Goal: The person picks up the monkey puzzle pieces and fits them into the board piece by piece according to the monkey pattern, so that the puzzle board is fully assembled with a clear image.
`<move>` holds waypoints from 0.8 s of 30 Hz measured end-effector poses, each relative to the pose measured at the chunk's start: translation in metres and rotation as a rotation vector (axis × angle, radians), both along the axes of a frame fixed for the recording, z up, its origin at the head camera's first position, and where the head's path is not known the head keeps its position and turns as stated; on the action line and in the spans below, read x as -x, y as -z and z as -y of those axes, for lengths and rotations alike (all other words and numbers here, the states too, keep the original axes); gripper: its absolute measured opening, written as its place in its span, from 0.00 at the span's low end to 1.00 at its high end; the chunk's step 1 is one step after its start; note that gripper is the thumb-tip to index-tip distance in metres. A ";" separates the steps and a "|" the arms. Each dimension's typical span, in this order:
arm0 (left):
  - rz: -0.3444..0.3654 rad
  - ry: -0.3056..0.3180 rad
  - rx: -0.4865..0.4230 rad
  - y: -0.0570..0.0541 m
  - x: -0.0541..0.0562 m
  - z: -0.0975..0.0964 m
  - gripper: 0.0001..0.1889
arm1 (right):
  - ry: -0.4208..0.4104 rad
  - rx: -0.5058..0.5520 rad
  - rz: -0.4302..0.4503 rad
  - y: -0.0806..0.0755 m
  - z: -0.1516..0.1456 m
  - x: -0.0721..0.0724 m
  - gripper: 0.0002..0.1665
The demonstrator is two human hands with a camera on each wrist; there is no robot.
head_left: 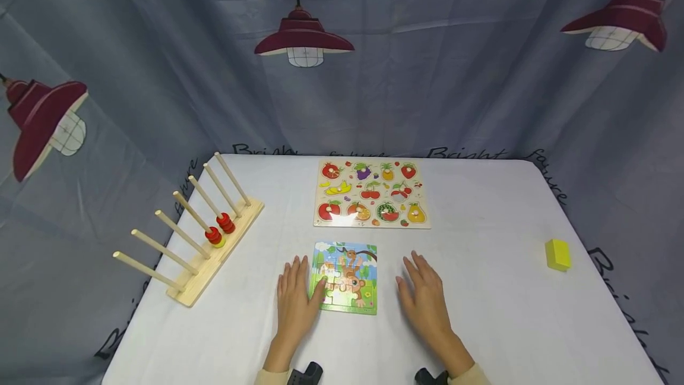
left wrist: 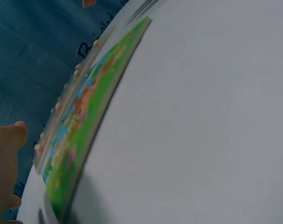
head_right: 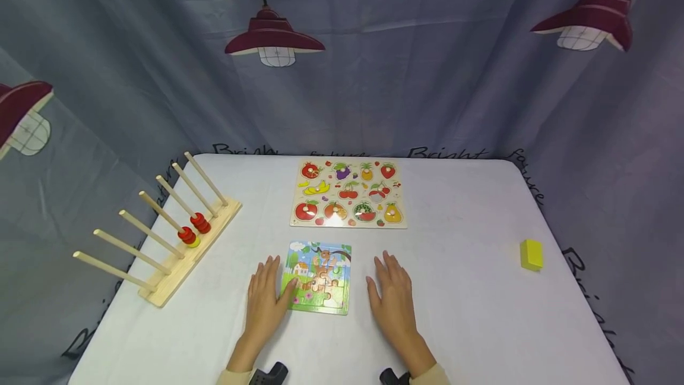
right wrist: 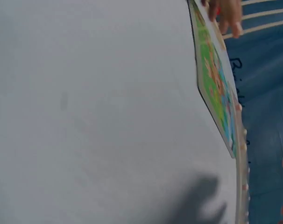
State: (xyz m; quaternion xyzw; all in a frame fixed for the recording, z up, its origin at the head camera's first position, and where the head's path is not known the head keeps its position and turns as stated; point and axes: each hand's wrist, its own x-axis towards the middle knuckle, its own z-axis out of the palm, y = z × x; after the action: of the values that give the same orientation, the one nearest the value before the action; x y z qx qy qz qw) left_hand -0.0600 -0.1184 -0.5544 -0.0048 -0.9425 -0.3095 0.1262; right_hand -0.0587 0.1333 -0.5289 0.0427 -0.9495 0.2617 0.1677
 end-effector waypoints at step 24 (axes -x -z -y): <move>0.014 0.105 0.325 -0.055 0.065 -0.058 0.47 | 0.039 -0.223 0.130 -0.014 -0.006 0.045 0.44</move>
State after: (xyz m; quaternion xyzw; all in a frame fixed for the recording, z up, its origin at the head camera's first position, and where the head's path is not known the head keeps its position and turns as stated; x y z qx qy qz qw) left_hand -0.1247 -0.0605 -0.4996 -0.0722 -0.9795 -0.1591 0.1007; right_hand -0.1034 0.1397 -0.5152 0.0256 -0.9823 0.1532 0.1050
